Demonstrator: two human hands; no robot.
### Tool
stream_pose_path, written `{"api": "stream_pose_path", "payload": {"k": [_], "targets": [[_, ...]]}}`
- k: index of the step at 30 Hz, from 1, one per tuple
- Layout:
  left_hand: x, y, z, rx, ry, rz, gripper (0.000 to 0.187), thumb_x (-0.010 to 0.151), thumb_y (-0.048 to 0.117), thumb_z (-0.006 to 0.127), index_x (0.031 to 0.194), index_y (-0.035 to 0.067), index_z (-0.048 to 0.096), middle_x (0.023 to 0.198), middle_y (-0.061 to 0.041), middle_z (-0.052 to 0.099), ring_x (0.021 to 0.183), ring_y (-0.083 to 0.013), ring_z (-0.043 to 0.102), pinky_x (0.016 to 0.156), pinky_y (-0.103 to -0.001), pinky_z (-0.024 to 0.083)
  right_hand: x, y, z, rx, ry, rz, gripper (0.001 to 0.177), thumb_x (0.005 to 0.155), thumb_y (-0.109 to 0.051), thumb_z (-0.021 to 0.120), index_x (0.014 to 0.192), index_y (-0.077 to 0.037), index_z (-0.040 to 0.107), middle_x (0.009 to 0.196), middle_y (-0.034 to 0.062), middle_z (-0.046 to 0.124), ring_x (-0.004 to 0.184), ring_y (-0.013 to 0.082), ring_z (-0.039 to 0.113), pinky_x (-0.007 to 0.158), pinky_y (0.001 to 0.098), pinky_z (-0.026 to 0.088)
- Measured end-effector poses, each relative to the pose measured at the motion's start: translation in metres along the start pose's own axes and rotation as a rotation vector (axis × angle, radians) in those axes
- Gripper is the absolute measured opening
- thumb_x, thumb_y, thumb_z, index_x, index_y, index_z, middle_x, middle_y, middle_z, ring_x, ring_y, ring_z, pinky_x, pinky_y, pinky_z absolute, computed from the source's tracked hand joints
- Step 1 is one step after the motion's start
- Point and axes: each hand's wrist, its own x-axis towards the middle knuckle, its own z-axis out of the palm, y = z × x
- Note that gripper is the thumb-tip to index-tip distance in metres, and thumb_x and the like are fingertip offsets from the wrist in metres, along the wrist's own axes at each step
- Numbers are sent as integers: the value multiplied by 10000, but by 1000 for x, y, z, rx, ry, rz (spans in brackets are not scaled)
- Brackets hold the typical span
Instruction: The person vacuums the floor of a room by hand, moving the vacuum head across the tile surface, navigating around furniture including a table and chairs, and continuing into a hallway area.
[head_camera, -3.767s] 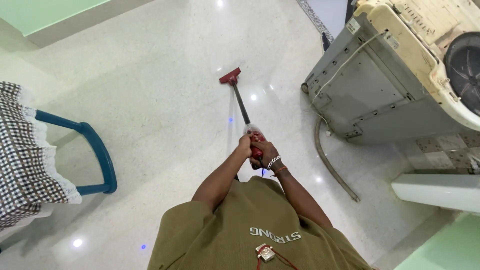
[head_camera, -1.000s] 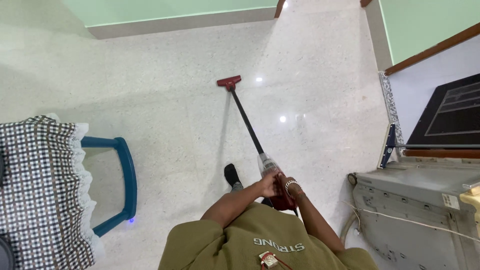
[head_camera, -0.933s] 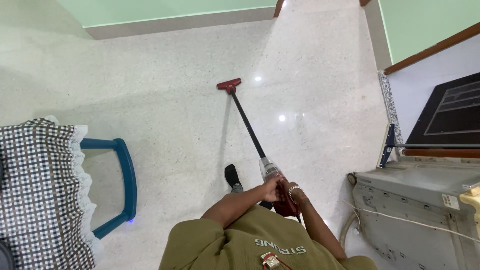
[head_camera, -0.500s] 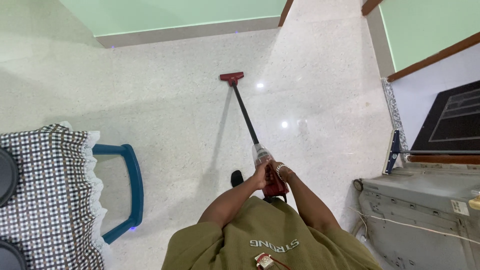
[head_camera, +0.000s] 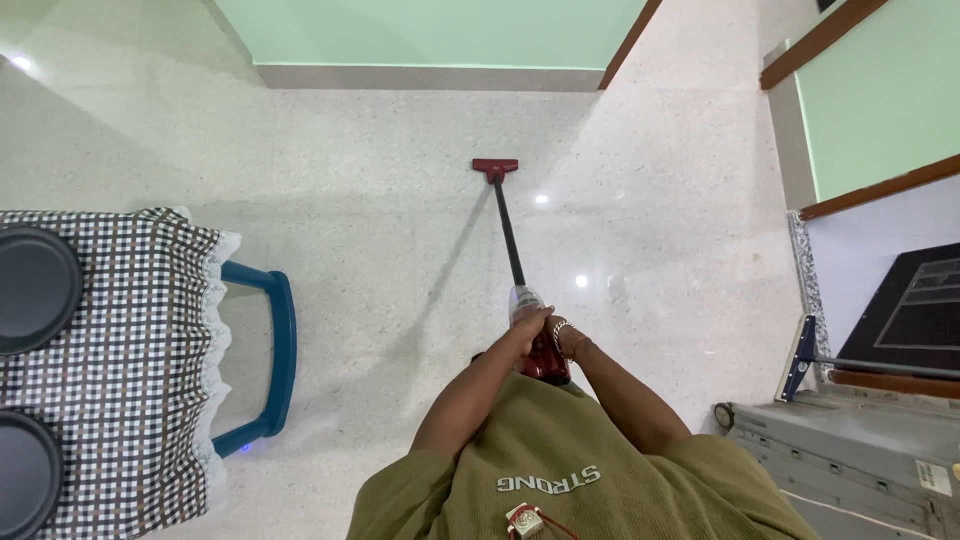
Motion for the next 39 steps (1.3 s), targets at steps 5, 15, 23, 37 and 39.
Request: {"api": "stream_pose_path", "payload": {"k": [5, 15, 23, 37, 39], "targets": [[3, 2, -7, 81, 4, 23, 1145, 859, 704, 722, 1627, 14, 228, 1622, -259, 297, 1461, -412, 317, 1185, -550, 297, 24, -46, 27, -1698, -303, 502, 530, 1051, -422, 421, 1459, -124, 581, 1482, -51, 638, 1375, 160, 550, 1205, 572, 217], [18, 48, -13, -207, 49, 69, 657, 759, 393, 785, 1279, 19, 640, 1271, -163, 660, 1169, -292, 610, 974, -412, 529, 50, -38, -53, -956, -135, -41, 444, 1079, -302, 401, 1462, -129, 541, 1425, 18, 614, 1226, 197, 600, 1053, 410, 455], [51, 123, -30, -188, 141, 163, 650, 782, 401, 746, 1290, 17, 613, 1198, -175, 679, 1067, -302, 671, 918, -426, 578, 61, -49, -146, 7, -307, -114, 397, 1078, -186, 476, 1365, 38, 635, 1313, 199, 716, 1007, 268, 690, 885, 355, 600], [78, 201, -66, -59, 136, 191, 745, 825, 575, 656, 1307, 8, 613, 1209, -184, 662, 1028, -291, 639, 890, -414, 534, 100, -119, -215, -947, -705, 56, 436, 1056, -243, 468, 1478, -212, 574, 1597, -48, 460, 1257, 158, 530, 1027, 303, 464], [80, 214, -77, -65, 108, 204, 750, 831, 593, 644, 1292, 2, 626, 1197, -162, 680, 1026, -279, 657, 897, -390, 534, 110, -133, -225, -907, -668, 44, 438, 1054, -244, 471, 1479, -212, 572, 1594, -47, 462, 1257, 157, 531, 1026, 302, 464]]}}
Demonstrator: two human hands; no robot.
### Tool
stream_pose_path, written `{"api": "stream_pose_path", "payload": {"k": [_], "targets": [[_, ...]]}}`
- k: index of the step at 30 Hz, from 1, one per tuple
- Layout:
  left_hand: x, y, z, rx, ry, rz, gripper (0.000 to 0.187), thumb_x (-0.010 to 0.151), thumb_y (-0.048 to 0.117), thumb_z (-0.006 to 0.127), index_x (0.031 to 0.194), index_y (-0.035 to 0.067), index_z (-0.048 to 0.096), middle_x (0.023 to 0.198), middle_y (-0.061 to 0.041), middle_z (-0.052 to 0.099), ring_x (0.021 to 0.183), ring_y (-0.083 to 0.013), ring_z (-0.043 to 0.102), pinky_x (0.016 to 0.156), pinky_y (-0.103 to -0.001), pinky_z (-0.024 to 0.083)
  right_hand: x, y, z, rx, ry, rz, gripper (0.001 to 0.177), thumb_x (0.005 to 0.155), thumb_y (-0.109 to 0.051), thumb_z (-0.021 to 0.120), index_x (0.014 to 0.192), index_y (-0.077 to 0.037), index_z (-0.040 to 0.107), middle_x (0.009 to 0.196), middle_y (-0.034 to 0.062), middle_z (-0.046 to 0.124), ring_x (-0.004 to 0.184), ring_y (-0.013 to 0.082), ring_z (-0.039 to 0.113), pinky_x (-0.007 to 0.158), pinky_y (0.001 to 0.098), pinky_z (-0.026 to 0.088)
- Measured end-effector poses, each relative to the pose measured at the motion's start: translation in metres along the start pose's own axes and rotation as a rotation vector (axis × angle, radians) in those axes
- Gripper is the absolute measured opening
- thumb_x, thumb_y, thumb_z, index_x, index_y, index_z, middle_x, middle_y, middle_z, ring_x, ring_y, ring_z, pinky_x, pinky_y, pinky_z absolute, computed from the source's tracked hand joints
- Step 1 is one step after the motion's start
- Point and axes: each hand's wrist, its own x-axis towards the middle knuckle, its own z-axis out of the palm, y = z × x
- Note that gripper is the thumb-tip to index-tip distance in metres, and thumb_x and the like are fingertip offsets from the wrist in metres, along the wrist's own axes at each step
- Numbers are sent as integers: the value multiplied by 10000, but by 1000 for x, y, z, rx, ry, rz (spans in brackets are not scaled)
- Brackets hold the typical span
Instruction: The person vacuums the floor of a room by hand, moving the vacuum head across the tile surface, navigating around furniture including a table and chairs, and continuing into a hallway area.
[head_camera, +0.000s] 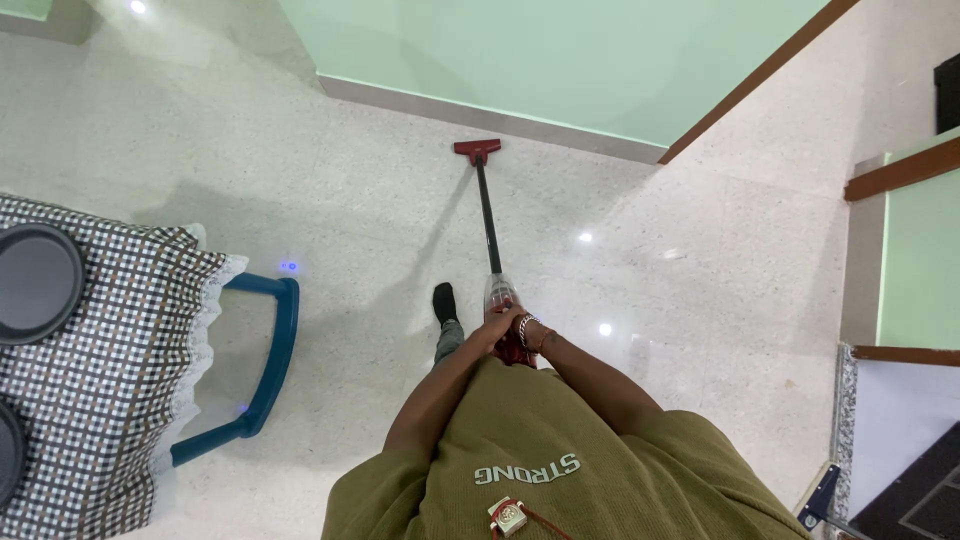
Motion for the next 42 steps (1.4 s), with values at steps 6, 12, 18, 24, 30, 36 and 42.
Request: {"api": "stream_pose_path", "payload": {"k": [6, 12, 18, 24, 30, 36, 42], "targets": [[13, 47, -39, 56, 69, 30, 708, 795, 514, 685, 1267, -14, 674, 1157, -207, 682, 967, -318, 635, 833, -429, 530, 3, -10, -53, 26, 82, -17, 442, 1049, -246, 481, 1482, -212, 567, 1587, -46, 467, 1256, 154, 532, 1024, 298, 462], [12, 69, -65, 75, -4, -118, 662, 820, 497, 673, 1293, 40, 605, 1216, -160, 659, 1108, -303, 638, 933, -442, 540, 8, -29, -80, 26, 123, -38, 447, 1044, -249, 490, 1484, -212, 561, 1579, -44, 473, 1256, 150, 534, 1021, 294, 461], [11, 53, -55, 97, -40, -45, 701, 844, 532, 624, 1302, 2, 643, 1236, -171, 677, 1101, -292, 634, 936, -419, 501, 11, -35, -68, 29, 173, -34, 453, 1039, -252, 499, 1487, -211, 556, 1572, -42, 479, 1256, 146, 535, 1019, 290, 459], [-6, 16, -35, -25, -40, -57, 726, 825, 571, 577, 1348, 69, 606, 1274, -130, 651, 1122, -257, 609, 986, -411, 479, 10, -44, -43, 0, 234, -28, 459, 1034, -255, 509, 1490, -211, 551, 1564, -40, 485, 1255, 143, 536, 1017, 286, 458], [-26, -35, -11, -58, 68, -51, 940, 844, 590, 654, 1457, -92, 445, 1360, -182, 592, 1196, -285, 614, 1039, -413, 491, 18, -59, -1, -51, 243, -33, 466, 1029, -257, 518, 1492, -211, 546, 1557, -39, 490, 1255, 139, 538, 1015, 282, 456], [-43, -51, -15, -147, 67, -44, 895, 800, 436, 687, 1469, -86, 402, 1327, -218, 619, 1130, -308, 674, 938, -444, 577, 24, -74, 18, -77, 245, -10, 473, 1024, -260, 528, 1495, -211, 540, 1549, -37, 496, 1255, 136, 539, 1012, 278, 454], [-56, -37, -46, -142, 17, -16, 770, 829, 428, 724, 1409, -46, 543, 1260, -170, 673, 1101, -258, 680, 913, -379, 568, 26, -97, -6, -63, 272, -4, 481, 1019, -263, 537, 1497, -211, 535, 1542, -35, 502, 1254, 132, 540, 1010, 274, 453]]}}
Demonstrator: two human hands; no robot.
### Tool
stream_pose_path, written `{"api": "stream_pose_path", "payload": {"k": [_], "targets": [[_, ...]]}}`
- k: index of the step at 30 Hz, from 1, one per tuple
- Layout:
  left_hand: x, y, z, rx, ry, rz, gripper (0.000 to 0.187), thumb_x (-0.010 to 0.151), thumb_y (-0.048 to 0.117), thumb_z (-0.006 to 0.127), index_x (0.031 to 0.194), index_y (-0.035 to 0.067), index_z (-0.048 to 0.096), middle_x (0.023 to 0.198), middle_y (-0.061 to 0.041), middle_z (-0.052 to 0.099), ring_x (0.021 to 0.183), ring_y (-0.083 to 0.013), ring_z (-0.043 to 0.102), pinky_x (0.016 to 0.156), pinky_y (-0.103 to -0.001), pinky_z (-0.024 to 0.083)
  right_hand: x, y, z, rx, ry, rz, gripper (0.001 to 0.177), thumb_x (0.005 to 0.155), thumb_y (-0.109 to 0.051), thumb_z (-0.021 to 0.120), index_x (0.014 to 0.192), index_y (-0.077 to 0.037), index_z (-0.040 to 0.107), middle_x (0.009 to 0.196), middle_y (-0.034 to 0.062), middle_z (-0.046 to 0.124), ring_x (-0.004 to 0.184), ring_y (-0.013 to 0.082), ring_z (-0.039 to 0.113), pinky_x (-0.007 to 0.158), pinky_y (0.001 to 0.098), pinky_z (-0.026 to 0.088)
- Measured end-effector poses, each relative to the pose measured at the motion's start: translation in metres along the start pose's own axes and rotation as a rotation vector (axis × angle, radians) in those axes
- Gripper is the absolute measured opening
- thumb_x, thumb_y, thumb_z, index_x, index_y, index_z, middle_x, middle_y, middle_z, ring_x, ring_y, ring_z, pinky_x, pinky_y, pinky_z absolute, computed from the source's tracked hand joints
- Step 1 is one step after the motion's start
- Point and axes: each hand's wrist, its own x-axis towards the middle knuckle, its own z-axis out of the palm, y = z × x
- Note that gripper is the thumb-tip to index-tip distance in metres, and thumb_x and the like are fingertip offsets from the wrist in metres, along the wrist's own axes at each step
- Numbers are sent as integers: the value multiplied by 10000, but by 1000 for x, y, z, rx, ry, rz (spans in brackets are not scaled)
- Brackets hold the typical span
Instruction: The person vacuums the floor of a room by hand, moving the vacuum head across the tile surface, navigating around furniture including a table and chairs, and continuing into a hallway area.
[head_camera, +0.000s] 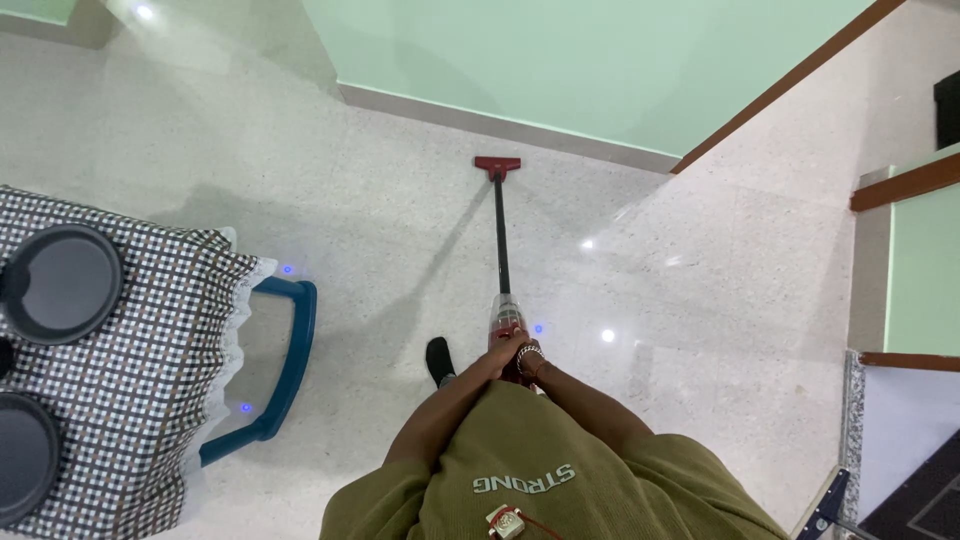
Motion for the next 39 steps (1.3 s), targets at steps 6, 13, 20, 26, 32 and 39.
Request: {"api": "stream_pose_path", "payload": {"k": [6, 13, 20, 26, 32, 39], "targets": [[-1, 17, -42, -10, -32, 16, 607, 841, 370, 715, 1278, -42, 624, 1184, -175, 692, 1006, -274, 703, 860, -407, 594, 22, -22, 5, 17, 6, 4, 489, 1014, -266, 547, 1500, -211, 530, 1534, -34, 507, 1254, 128, 541, 1008, 270, 451], [6, 50, -93, 39, -58, 22, 538, 869, 378, 703, 1216, -32, 661, 1113, -156, 719, 937, -247, 716, 805, -388, 611, 28, -64, -62, 50, 34, 12, 500, 1008, -269, 558, 1503, -210, 524, 1526, -32, 514, 1254, 124, 543, 1005, 265, 450], [6, 73, -133, 91, 87, 67, 533, 842, 383, 715, 1175, -33, 686, 1109, -172, 725, 924, -249, 728, 802, -391, 614, 33, -90, -93, 58, 52, 10, 510, 1002, -272, 569, 1506, -210, 517, 1517, -30, 521, 1253, 120, 545, 1002, 260, 448], [11, 90, -154, 141, 72, 99, 584, 821, 398, 719, 1183, -59, 681, 1144, -181, 722, 958, -264, 726, 836, -397, 610, 39, -105, -118, 63, 77, 17, 520, 997, -275, 578, 1509, -210, 512, 1509, -28, 526, 1253, 116, 546, 1000, 256, 446], [18, 104, -165, 208, 85, 91, 596, 811, 423, 698, 1207, -21, 677, 1162, -172, 692, 1015, -275, 675, 873, -413, 564, 52, -111, -125, 61, 86, 31, 530, 992, -278, 588, 1511, -210, 507, 1502, -26, 532, 1253, 113, 547, 998, 252, 445], [5, 97, -167, 69, 47, 84, 631, 820, 441, 691, 1220, -47, 669, 1197, -178, 689, 1056, -271, 668, 918, -403, 544, 57, -111, -124, 39, 84, 42, 542, 986, -281, 599, 1514, -210, 501, 1493, -25, 539, 1252, 108, 549, 995, 248, 443]]}}
